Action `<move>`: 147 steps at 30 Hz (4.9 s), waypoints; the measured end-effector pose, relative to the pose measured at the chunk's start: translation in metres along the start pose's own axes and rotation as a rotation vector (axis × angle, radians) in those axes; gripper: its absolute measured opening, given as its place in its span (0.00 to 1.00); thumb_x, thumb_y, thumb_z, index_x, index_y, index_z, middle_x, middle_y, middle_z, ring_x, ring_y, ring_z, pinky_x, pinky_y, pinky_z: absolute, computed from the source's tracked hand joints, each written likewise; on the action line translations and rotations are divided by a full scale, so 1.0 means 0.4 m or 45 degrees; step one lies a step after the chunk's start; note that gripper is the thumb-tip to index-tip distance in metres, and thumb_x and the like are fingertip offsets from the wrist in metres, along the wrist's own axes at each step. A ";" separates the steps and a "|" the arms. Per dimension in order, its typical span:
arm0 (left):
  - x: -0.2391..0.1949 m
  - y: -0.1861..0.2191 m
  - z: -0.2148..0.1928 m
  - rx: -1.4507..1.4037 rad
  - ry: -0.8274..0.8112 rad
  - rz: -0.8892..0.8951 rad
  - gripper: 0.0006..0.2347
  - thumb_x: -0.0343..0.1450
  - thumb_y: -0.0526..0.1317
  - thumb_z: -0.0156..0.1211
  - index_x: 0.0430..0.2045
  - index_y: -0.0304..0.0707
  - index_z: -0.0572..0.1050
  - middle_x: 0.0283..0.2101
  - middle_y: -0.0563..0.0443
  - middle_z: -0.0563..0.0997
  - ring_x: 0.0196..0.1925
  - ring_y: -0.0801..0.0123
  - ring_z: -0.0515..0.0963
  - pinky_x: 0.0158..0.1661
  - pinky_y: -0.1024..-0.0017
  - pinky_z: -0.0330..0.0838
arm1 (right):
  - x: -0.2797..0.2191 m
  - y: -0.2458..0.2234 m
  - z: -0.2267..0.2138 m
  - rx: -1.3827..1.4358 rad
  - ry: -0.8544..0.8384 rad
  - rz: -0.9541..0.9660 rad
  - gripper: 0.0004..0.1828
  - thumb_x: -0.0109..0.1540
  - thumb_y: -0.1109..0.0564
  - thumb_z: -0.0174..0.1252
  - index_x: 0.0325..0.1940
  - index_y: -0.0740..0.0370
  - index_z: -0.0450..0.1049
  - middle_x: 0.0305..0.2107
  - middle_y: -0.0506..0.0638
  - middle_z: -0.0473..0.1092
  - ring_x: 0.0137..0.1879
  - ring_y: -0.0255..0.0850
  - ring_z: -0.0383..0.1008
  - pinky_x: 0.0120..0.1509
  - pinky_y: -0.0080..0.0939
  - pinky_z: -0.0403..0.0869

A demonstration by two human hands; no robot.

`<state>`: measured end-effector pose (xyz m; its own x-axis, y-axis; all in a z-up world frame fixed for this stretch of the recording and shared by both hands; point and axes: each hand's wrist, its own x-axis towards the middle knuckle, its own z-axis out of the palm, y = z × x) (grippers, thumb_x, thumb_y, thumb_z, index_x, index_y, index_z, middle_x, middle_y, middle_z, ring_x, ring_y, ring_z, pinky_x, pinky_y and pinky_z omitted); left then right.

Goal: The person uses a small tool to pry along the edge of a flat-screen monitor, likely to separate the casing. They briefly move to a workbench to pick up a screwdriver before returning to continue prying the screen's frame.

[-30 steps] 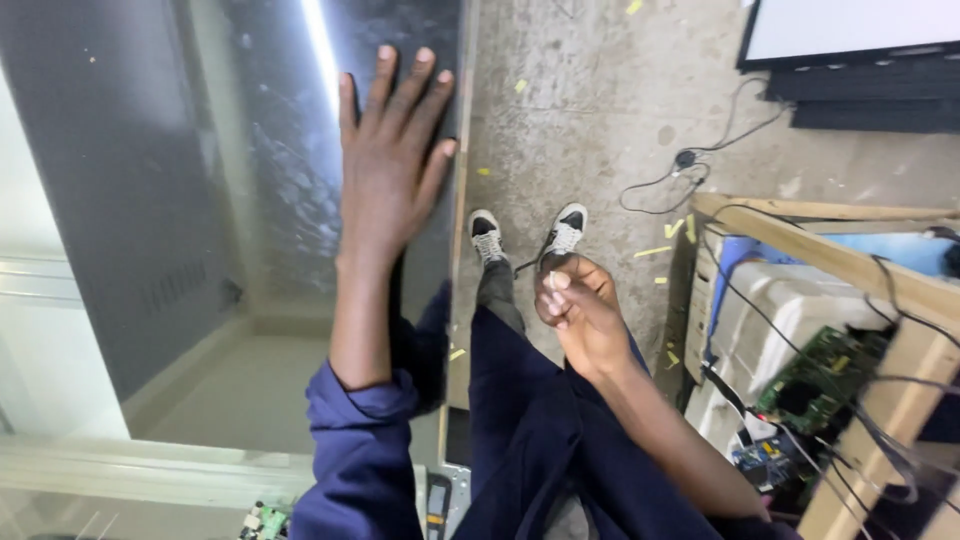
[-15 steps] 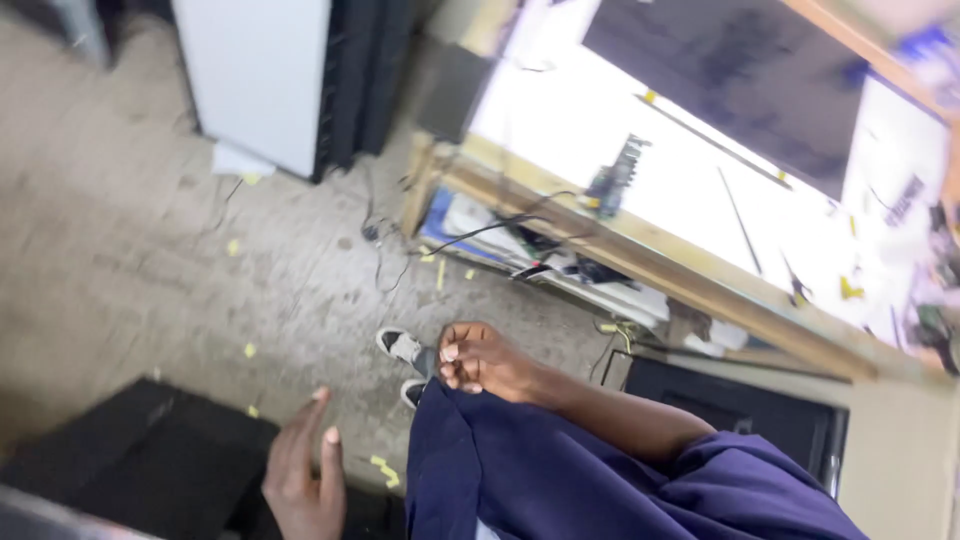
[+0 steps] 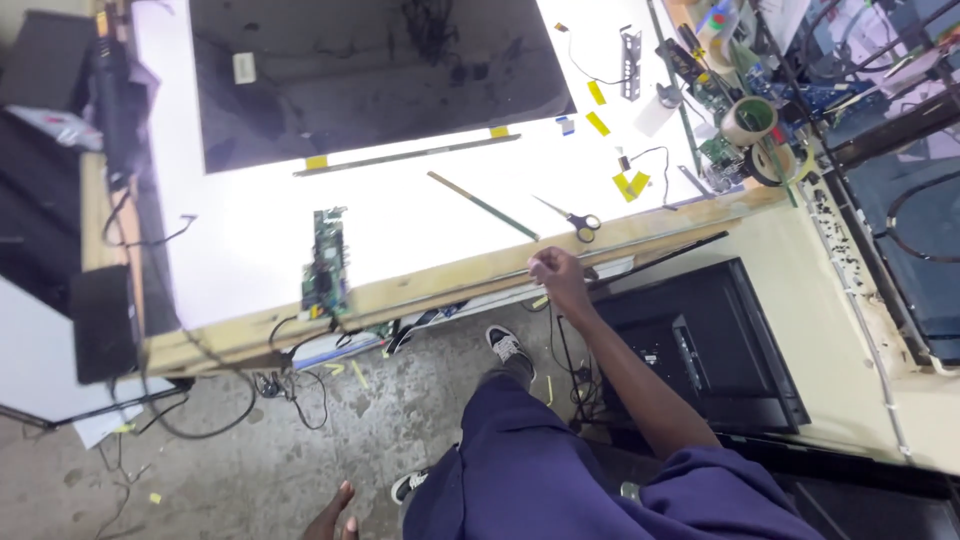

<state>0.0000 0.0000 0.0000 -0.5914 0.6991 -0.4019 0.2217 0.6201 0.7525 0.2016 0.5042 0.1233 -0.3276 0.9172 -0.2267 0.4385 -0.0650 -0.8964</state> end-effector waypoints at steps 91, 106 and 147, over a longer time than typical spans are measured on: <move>0.214 1.072 0.360 0.245 0.279 0.328 0.16 0.72 0.39 0.50 0.55 0.49 0.72 0.51 0.55 0.81 0.51 0.64 0.80 0.43 0.64 0.73 | 0.852 0.071 -0.739 -0.932 -0.108 -1.486 0.09 0.64 0.70 0.60 0.33 0.68 0.68 0.27 0.56 0.66 0.36 0.47 0.65 0.40 0.45 0.67; 0.202 1.061 0.359 0.231 0.279 0.280 0.17 0.72 0.41 0.49 0.56 0.51 0.71 0.52 0.54 0.80 0.53 0.64 0.79 0.44 0.64 0.74 | 0.840 0.073 -0.742 -1.004 -0.108 -1.484 0.06 0.64 0.69 0.59 0.34 0.68 0.70 0.28 0.56 0.68 0.37 0.48 0.68 0.42 0.44 0.69; 0.196 1.065 0.347 0.246 0.364 0.441 0.14 0.72 0.40 0.48 0.52 0.43 0.72 0.50 0.50 0.80 0.49 0.59 0.79 0.47 0.62 0.69 | 0.928 0.149 -0.770 -1.440 0.257 -1.521 0.05 0.68 0.64 0.54 0.38 0.59 0.70 0.32 0.51 0.67 0.38 0.47 0.70 0.41 0.43 0.67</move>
<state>0.1556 0.3685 0.2164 -0.6407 0.7670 0.0347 0.5670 0.4422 0.6950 0.3639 0.9621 0.1029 -0.8376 0.2747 0.4722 0.4121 0.8852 0.2160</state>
